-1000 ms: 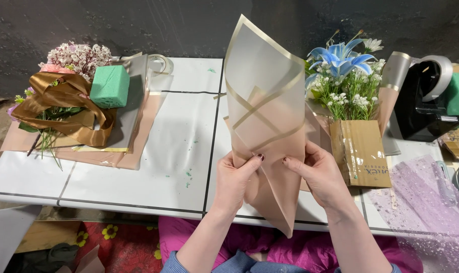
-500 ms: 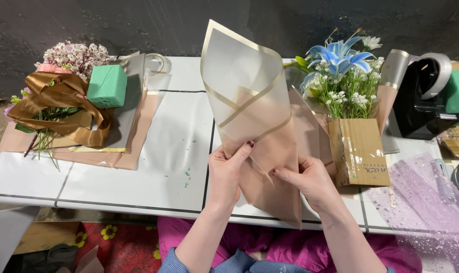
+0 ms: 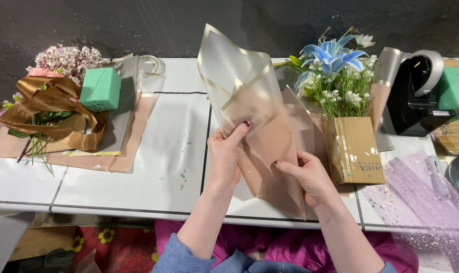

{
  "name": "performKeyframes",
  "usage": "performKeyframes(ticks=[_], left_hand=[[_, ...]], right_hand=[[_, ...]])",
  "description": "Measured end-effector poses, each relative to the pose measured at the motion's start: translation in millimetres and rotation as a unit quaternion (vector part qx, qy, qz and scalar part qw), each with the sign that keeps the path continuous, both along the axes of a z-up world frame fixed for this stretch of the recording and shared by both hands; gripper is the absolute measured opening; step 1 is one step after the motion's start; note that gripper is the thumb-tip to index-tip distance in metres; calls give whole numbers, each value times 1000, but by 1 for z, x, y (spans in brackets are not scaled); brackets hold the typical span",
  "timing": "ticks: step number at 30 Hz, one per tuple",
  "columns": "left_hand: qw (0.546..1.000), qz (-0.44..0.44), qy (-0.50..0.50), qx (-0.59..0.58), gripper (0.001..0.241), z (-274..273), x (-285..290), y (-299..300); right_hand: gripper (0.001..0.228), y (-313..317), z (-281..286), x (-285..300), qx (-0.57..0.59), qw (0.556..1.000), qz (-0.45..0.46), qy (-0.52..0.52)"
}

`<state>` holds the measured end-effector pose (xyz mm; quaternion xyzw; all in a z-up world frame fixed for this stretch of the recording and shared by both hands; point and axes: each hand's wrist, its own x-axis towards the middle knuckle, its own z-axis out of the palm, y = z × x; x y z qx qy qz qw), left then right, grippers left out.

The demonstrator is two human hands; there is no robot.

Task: The person wraps flowers by folding and taping sheets of decorative paper, positioning a floral arrangement inside, and securing the wrapping with tape.

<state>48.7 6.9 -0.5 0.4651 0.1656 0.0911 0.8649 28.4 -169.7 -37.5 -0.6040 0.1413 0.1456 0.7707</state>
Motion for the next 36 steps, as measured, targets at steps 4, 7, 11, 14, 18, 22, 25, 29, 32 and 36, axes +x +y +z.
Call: performKeyframes(ticks=[4,7,11,14,18,22,25,29,32,36], left_hand=[[999,-20,-21,35,22,17,-3,-5],[997,-38,-44,51,20,20,-4,-8],[995,-60,-64,47,18,32,-9,-15],[990,-108,-91,13,17,27,-9,-20],[969,-232,20,85,39,10,1,-48],[929,-312,156,123,65,2,-8,-88],[897,-348,193,193,80,4,-8,-110],[909,-342,157,178,89,28,-4,-129],[910,-343,184,146,97,11,5,-145],[931,-305,142,143,84,-6,9,-155]], right_hand=[[29,-10,-12,7,3,1000,4,-9],[30,-7,0,2,22,999,-19,-22],[23,-25,-11,0,-17,997,-57,-45],[18,-52,20,-14,-43,979,-147,-134],[14,-126,34,-19,-70,938,-300,-157],[16,-173,23,-11,19,933,-342,-113],[14,-186,-19,1,44,938,-341,-41],[18,-190,-40,2,30,950,-307,-52],[19,-183,-33,0,41,946,-319,-45],[21,-178,-31,-2,53,943,-325,-41]])
